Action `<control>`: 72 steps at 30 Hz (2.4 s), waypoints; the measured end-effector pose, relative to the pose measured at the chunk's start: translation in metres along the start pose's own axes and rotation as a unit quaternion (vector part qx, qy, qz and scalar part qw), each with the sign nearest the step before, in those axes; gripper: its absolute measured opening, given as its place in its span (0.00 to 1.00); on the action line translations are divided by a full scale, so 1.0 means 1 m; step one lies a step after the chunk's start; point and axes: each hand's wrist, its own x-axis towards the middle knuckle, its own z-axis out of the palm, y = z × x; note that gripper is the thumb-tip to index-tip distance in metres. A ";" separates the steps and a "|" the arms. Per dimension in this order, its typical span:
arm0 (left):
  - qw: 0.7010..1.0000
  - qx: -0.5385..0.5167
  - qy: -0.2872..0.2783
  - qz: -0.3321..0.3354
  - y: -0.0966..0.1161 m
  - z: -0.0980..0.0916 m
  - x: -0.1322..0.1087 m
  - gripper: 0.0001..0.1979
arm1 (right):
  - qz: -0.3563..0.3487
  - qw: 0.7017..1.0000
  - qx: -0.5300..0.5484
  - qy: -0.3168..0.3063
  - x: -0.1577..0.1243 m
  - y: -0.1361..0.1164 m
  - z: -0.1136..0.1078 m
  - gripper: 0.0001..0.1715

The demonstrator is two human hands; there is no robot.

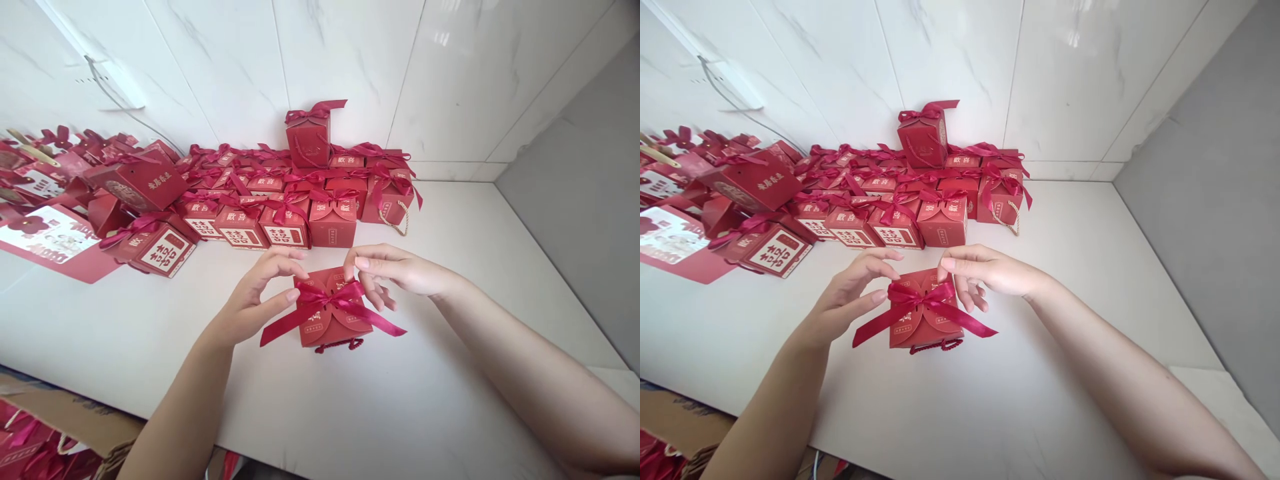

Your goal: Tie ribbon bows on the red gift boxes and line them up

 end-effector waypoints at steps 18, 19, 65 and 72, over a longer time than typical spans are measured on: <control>0.998 0.039 -0.010 -0.047 0.003 0.011 0.010 0.17 | 0.020 0.998 -0.049 -0.014 0.002 0.004 0.007 0.23; 0.998 0.044 -0.008 -0.050 0.004 0.012 0.010 0.17 | 0.018 0.999 -0.048 -0.010 0.002 0.004 0.007 0.23; 0.996 0.038 -0.025 -0.083 -0.001 0.011 0.009 0.14 | 0.193 0.958 -0.168 -0.131 -0.017 -0.019 0.004 0.13; 0.990 -0.070 -0.047 -0.114 -0.003 0.010 0.007 0.17 | 0.212 0.927 -0.274 -0.143 -0.024 -0.018 -0.009 0.14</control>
